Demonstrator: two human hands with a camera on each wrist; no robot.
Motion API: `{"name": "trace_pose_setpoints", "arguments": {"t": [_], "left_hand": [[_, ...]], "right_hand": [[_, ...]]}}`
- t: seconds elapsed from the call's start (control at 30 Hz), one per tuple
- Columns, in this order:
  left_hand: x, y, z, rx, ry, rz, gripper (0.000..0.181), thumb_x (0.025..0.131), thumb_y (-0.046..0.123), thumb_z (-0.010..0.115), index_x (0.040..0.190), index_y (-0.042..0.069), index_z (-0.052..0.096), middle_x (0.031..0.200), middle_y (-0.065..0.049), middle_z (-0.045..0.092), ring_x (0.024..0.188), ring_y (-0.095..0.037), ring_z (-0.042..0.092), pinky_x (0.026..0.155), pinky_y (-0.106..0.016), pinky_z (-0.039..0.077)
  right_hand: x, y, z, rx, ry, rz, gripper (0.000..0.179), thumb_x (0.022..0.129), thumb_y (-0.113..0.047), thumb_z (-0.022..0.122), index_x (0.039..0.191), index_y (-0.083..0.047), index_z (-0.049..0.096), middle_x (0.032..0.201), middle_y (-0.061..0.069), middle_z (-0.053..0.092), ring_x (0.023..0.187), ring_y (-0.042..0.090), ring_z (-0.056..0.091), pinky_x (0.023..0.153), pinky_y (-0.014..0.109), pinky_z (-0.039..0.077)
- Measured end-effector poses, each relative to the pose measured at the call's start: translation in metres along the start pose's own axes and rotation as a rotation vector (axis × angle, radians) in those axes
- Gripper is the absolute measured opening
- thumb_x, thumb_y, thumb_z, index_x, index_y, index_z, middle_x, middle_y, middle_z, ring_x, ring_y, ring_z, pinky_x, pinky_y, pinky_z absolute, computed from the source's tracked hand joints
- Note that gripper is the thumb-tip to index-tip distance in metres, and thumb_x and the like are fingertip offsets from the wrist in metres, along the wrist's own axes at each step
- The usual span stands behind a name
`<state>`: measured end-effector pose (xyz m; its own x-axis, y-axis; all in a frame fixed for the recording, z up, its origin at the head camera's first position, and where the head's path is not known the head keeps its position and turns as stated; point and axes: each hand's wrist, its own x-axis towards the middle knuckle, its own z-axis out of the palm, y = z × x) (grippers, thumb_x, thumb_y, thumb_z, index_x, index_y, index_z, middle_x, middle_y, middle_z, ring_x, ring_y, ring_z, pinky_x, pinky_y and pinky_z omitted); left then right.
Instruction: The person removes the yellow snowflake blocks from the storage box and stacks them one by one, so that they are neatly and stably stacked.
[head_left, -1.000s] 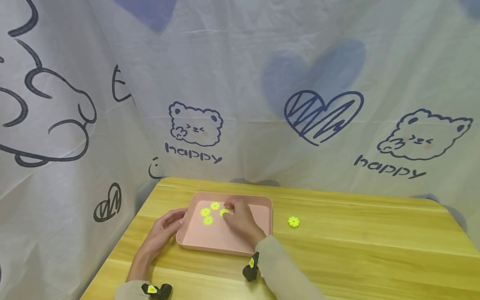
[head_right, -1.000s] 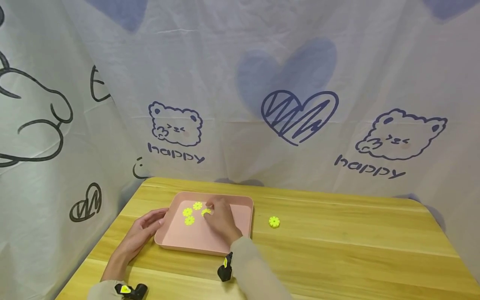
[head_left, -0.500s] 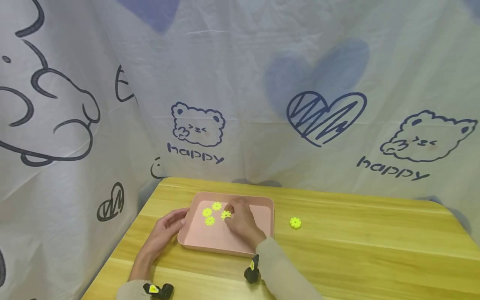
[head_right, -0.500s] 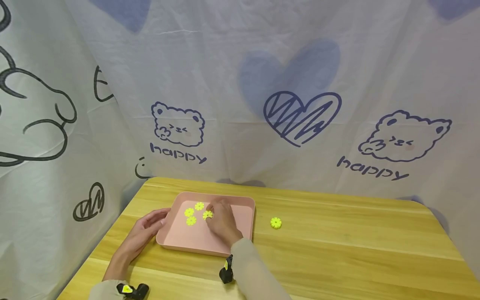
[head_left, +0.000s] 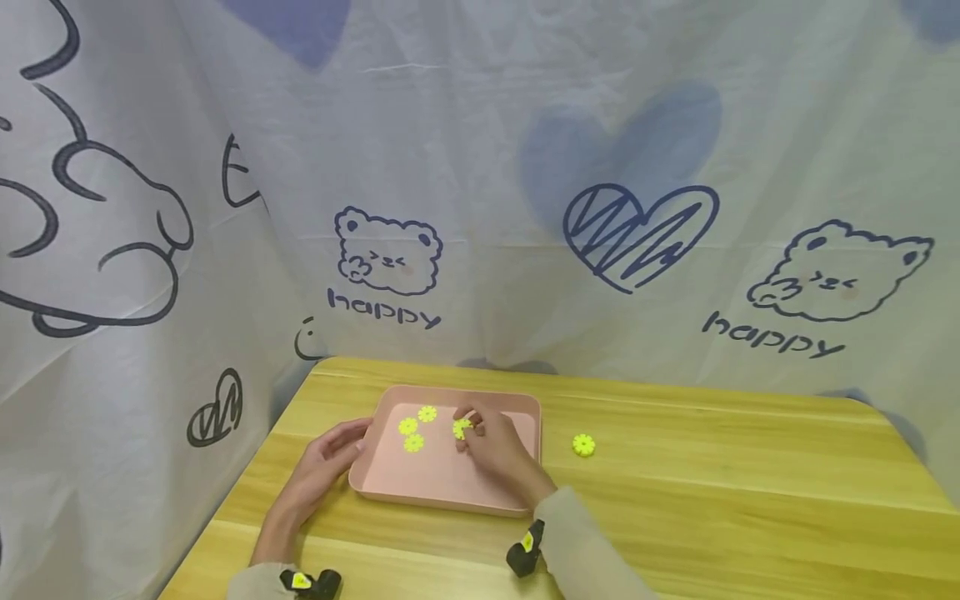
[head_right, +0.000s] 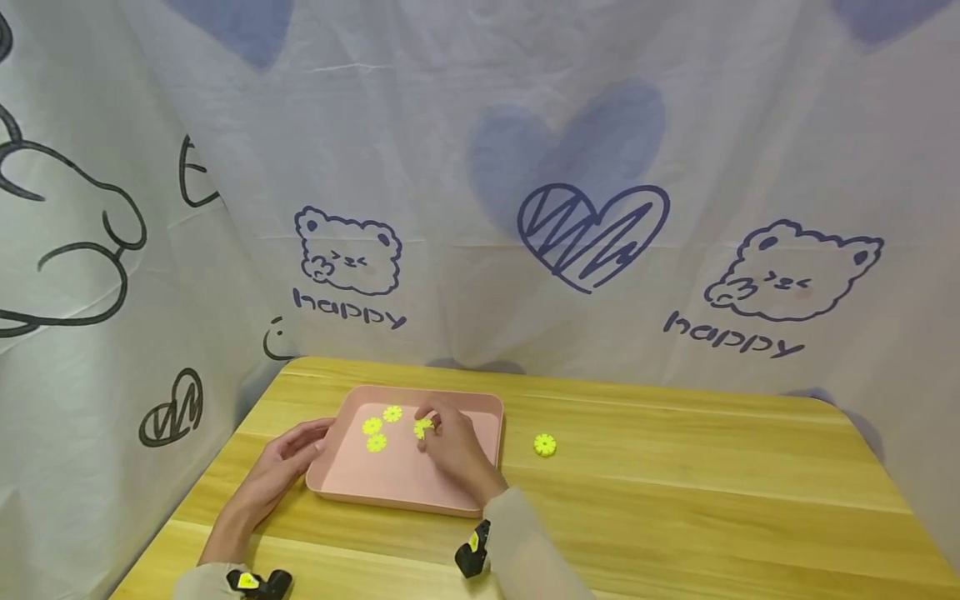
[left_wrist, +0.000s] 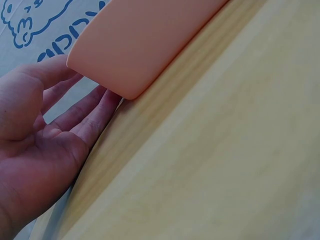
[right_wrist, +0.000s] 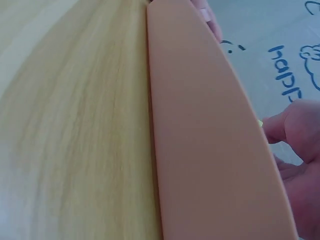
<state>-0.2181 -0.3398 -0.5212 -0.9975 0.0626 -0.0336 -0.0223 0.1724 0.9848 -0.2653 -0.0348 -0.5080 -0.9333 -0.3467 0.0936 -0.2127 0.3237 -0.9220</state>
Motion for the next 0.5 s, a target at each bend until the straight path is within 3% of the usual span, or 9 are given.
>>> {"name": "trace_pose_setpoints", "arguments": {"t": [0.27, 0.5], "left_hand": [[-0.001, 0.000, 0.001, 0.005, -0.008, -0.012, 0.053, 0.104, 0.023, 0.064, 0.150, 0.002, 0.048, 0.152, -0.020, 0.049, 0.123, -0.003, 0.057, 0.100, -0.019, 0.048], [-0.003, 0.003, 0.001, -0.003, -0.011, 0.004, 0.052, 0.104, 0.021, 0.064, 0.149, 0.001, 0.049, 0.151, -0.022, 0.049, 0.124, -0.006, 0.057, 0.099, -0.018, 0.048]], "right_hand": [[-0.016, -0.002, -0.015, 0.090, 0.057, -0.016, 0.028, 0.092, 0.011, 0.055, 0.114, -0.002, 0.067, 0.109, 0.015, 0.062, 0.084, 0.027, 0.074, 0.068, 0.027, 0.061], [-0.025, -0.003, -0.028, 0.039, 0.059, -0.073, 0.024, 0.093, 0.009, 0.058, 0.110, -0.004, 0.069, 0.104, 0.011, 0.064, 0.081, 0.026, 0.071, 0.071, 0.024, 0.058]]}}
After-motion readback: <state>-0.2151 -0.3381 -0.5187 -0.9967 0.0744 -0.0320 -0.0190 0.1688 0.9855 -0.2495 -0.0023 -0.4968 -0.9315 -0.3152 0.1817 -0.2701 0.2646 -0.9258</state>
